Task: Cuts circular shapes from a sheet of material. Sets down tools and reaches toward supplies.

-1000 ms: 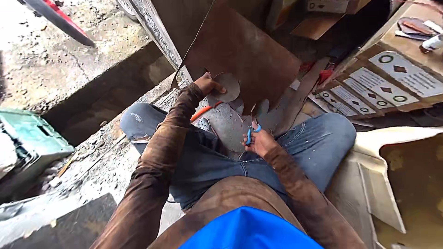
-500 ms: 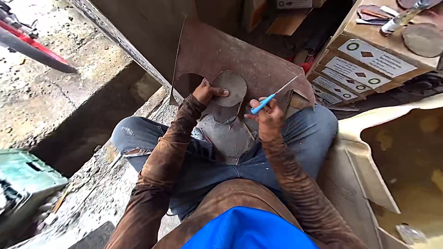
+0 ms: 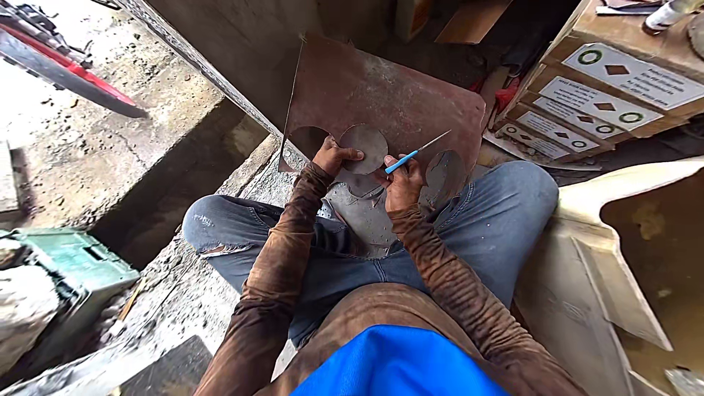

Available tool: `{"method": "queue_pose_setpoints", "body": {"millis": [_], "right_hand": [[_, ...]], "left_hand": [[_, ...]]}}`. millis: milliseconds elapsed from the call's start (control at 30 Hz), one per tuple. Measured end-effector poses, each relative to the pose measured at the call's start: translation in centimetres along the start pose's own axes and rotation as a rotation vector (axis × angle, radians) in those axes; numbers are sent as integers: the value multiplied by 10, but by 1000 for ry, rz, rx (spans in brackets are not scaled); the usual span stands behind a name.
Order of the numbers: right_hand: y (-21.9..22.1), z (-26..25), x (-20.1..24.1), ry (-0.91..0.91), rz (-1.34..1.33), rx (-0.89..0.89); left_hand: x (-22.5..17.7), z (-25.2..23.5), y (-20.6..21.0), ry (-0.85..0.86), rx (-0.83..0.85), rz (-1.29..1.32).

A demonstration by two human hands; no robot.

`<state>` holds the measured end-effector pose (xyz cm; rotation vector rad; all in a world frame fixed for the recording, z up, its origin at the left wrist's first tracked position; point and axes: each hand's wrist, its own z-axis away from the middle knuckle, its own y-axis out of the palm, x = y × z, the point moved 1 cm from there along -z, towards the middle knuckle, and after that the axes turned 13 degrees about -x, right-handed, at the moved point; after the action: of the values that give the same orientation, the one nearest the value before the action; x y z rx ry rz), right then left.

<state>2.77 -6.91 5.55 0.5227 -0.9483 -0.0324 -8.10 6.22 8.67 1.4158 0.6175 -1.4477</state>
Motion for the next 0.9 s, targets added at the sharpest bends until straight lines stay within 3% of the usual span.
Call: {"method": "queue_pose_setpoints", "body": {"millis": [333,467,533,600,733,800,900], "right_hand": [[1,-9,-17,115,63,-54],[1,-19,-31,123,91,-61],[-4,-24,-41,97,135,-49],[-7,-26,-48,64,179,-49],[-10,-30,-49,16,192,-36],[-12,-31,-49,-14,185,-24],[-12,-34,-53,-53,158,-12]], "left_hand": [[26,-8,-3,8,-16,-67],[21,16,3,-47,-199,-335],[42,23,-4,-9,-260,-377],[61,28,0,-44,-389,-313],[98,47,21,-212,-595,138],[110,54,25,-274,-587,235],[111,41,28,-195,-557,319]]}}
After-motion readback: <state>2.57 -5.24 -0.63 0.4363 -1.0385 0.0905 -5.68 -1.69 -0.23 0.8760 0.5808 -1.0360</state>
